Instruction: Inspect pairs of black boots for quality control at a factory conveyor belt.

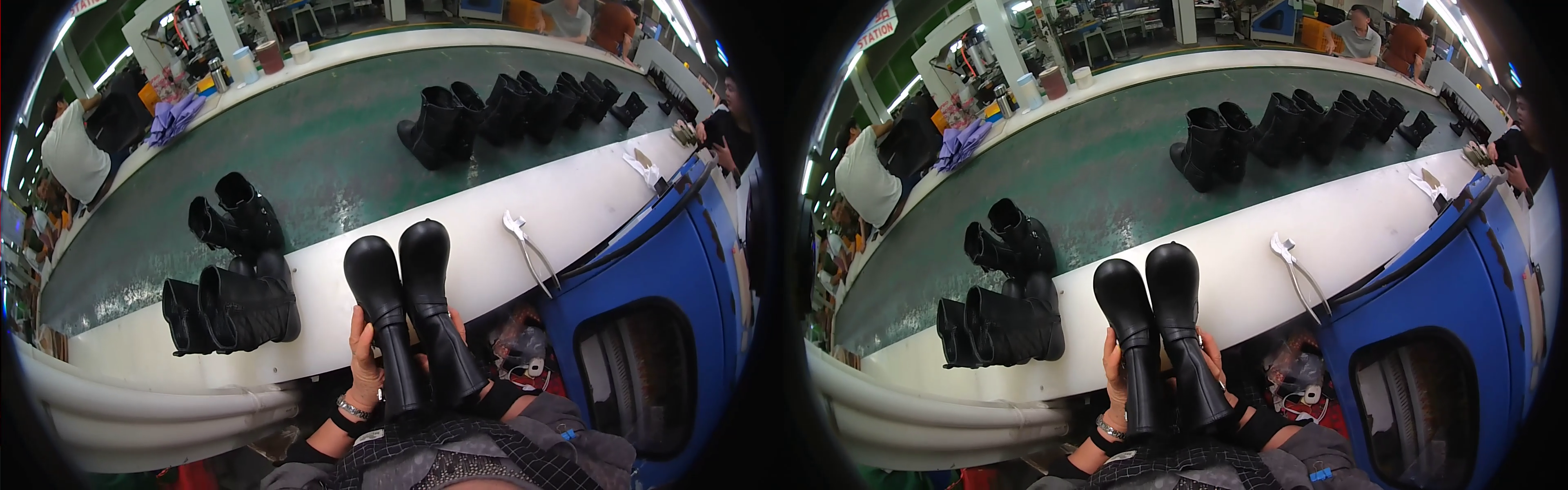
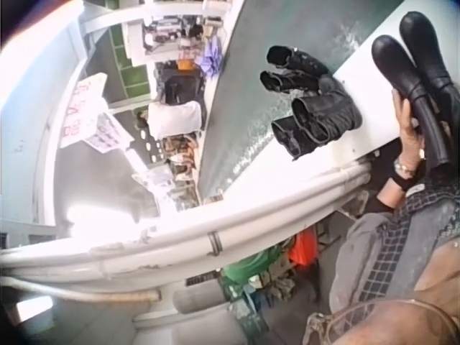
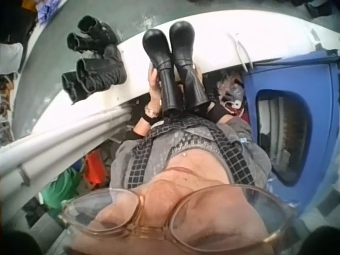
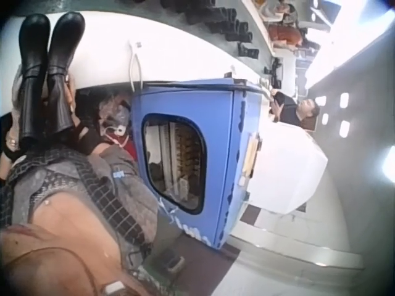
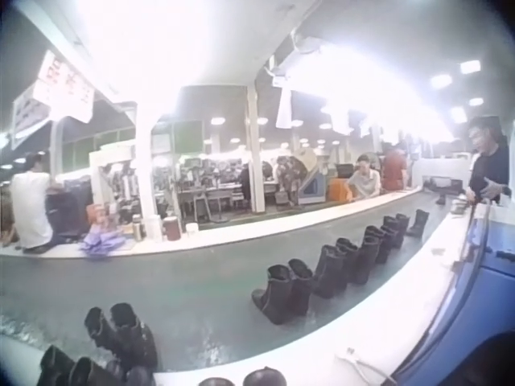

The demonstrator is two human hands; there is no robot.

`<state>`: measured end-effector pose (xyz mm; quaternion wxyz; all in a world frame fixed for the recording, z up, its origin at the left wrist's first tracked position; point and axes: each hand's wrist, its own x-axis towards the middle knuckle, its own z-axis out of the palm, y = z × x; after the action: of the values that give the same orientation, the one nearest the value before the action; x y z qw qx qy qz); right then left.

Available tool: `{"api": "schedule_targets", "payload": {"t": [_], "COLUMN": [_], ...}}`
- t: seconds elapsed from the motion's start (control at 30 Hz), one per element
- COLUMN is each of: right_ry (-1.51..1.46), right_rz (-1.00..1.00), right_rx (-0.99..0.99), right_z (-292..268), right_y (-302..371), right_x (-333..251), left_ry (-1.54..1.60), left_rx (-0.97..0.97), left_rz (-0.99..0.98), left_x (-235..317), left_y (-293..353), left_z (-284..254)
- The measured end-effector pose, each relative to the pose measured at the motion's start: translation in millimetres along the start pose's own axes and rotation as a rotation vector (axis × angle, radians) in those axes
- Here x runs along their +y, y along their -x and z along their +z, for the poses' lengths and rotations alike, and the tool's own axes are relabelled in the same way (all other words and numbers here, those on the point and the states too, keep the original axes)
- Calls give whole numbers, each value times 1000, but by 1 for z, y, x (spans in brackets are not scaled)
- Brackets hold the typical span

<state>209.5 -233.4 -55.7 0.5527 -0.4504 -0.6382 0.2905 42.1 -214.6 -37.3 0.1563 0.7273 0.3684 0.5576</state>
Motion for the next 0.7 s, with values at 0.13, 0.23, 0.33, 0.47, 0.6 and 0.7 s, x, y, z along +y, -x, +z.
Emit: {"api": "schedule_targets", "payload": {"t": [0.13,0.23,0.33,0.47,0.6,0.7], "right_ry": [15,259,119,159,28,-130], "right_rz": [23,-167,-68,-81,83,331], "right_rx": [-34,-27,7,-60,-171,-174], "right_z": [-7,-9,-10,-12,-14,-16], "right_y": [-4,-6,-6,-6,-7,-9], "right_x": [-8,-10,-12,-14,-19,-29], "left_ry": [327,215,377,325,666,593], "left_rx": [-37,-60,78,62,-58,-97], "left_rz": [-68,-112,-284,-392,-539,-540], "left_x": [-3,-1,0,-1,10,19], "left_y": [2,-6,-25,-60,-82,-92], "left_z": [-9,-25,-22,-17,-12,-12]}}
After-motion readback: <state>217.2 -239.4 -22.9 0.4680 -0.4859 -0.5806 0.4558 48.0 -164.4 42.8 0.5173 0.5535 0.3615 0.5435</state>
